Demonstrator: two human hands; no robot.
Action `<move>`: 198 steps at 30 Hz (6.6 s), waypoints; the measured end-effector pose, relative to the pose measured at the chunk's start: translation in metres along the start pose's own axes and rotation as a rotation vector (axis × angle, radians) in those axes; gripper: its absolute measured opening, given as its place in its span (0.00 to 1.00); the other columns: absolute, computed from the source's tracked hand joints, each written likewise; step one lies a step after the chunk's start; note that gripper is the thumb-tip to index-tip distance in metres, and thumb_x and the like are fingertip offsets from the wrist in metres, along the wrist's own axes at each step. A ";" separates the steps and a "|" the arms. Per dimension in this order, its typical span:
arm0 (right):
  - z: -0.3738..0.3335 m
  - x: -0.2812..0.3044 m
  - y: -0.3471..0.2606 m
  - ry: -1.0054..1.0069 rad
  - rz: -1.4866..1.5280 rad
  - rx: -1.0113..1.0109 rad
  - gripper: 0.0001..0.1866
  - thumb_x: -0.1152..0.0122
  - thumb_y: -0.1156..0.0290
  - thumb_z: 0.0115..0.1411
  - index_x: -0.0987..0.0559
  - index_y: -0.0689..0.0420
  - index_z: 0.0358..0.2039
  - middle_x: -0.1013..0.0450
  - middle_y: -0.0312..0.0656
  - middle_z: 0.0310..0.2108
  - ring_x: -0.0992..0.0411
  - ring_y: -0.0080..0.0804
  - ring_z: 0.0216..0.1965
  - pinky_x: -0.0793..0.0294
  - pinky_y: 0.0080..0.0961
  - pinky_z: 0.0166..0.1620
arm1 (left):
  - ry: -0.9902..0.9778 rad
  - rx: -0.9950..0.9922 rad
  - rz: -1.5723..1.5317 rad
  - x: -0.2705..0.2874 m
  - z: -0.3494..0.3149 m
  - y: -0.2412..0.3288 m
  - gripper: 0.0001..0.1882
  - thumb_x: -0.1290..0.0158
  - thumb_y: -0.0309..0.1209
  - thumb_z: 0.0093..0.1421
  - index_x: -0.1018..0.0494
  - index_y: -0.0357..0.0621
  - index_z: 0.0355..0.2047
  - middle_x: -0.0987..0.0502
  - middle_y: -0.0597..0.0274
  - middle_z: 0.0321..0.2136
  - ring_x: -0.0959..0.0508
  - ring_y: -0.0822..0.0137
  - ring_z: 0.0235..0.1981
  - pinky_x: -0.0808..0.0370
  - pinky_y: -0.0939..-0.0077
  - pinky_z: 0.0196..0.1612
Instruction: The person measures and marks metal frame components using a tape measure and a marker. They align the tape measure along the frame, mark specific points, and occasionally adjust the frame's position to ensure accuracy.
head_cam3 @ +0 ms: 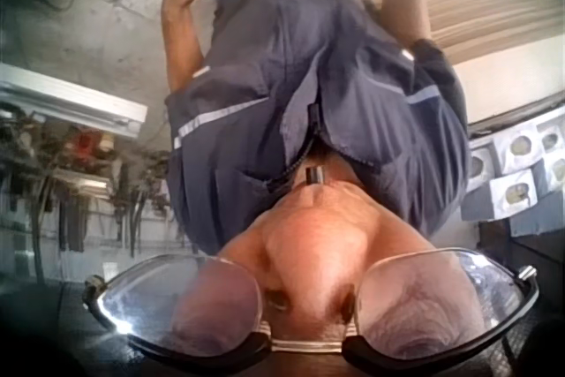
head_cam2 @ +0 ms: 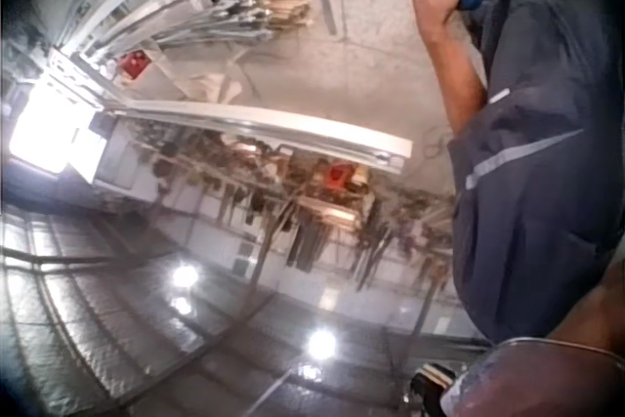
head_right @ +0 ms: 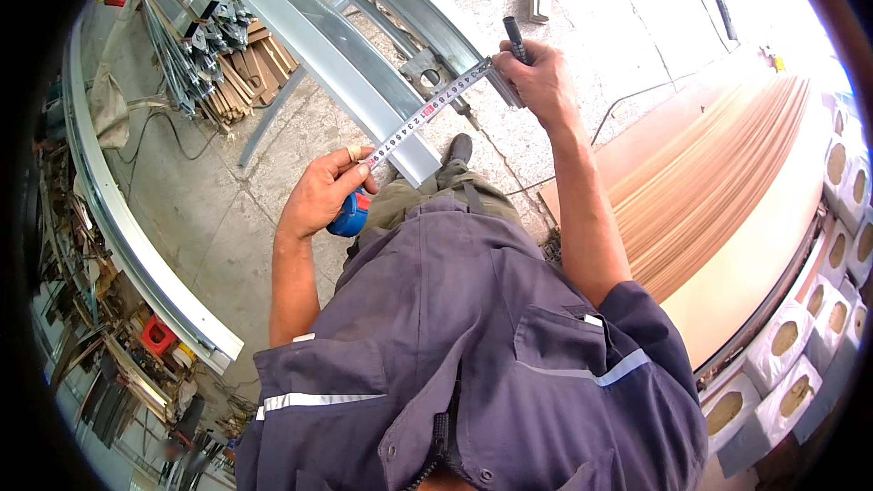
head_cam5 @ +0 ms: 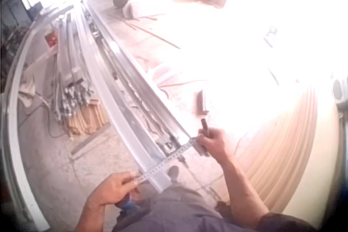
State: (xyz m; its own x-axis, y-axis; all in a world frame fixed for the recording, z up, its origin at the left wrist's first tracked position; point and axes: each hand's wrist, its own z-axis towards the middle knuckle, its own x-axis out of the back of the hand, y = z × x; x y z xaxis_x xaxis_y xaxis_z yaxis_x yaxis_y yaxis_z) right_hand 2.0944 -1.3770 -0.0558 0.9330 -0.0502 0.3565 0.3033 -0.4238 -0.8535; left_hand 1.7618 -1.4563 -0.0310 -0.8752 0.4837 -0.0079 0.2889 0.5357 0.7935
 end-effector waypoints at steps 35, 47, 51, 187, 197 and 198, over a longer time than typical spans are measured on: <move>-0.008 -0.005 0.011 0.096 0.112 0.042 0.08 0.31 0.70 0.58 0.17 0.61 0.33 0.30 0.27 0.21 0.35 0.13 0.24 0.36 0.17 0.28 | 0.076 0.028 0.015 -0.012 0.015 0.018 0.13 0.49 0.31 0.70 0.23 0.36 0.31 0.24 0.69 0.22 0.30 0.81 0.24 0.33 0.81 0.28; -0.008 -0.007 0.007 0.120 0.059 0.072 0.09 0.32 0.69 0.57 0.19 0.61 0.28 0.36 0.27 0.18 0.38 0.15 0.23 0.38 0.21 0.27 | 0.024 0.057 0.031 -0.004 0.016 0.017 0.13 0.49 0.32 0.70 0.22 0.35 0.33 0.22 0.67 0.24 0.27 0.79 0.27 0.30 0.80 0.31; -0.009 -0.008 0.002 0.130 0.042 0.036 0.08 0.33 0.69 0.57 0.19 0.62 0.28 0.35 0.28 0.18 0.38 0.15 0.24 0.38 0.21 0.27 | -0.003 0.074 0.064 -0.001 0.017 0.018 0.12 0.48 0.33 0.70 0.21 0.34 0.37 0.20 0.65 0.26 0.25 0.78 0.28 0.28 0.80 0.33; -0.046 0.034 0.039 0.280 0.601 0.054 0.09 0.35 0.76 0.64 0.21 0.64 0.44 0.20 0.47 0.32 0.29 0.24 0.25 0.31 0.22 0.28 | 0.009 0.017 -0.102 -0.006 0.017 0.009 0.15 0.49 0.34 0.68 0.22 0.35 0.28 0.20 0.61 0.22 0.21 0.73 0.26 0.25 0.76 0.34; -0.064 0.028 0.034 0.330 0.584 0.077 0.08 0.37 0.74 0.65 0.20 0.63 0.44 0.20 0.45 0.31 0.30 0.23 0.25 0.30 0.21 0.28 | -0.016 -0.005 -0.060 -0.001 0.018 0.005 0.14 0.48 0.33 0.68 0.21 0.33 0.32 0.18 0.59 0.24 0.20 0.73 0.26 0.24 0.75 0.33; -0.066 0.028 0.034 0.332 0.585 0.078 0.08 0.37 0.74 0.66 0.20 0.63 0.44 0.20 0.45 0.31 0.29 0.23 0.25 0.30 0.21 0.28 | -0.021 -0.012 -0.058 0.000 0.018 0.004 0.14 0.47 0.33 0.68 0.21 0.32 0.33 0.18 0.58 0.25 0.19 0.72 0.26 0.24 0.74 0.34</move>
State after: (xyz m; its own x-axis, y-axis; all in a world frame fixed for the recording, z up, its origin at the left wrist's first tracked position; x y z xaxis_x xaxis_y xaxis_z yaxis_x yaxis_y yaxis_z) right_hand 2.1177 -1.4525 -0.0500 0.8428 -0.5314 -0.0853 -0.2084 -0.1762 -0.9620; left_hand 1.7703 -1.4418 -0.0382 -0.8819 0.4667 -0.0668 0.2331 0.5546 0.7988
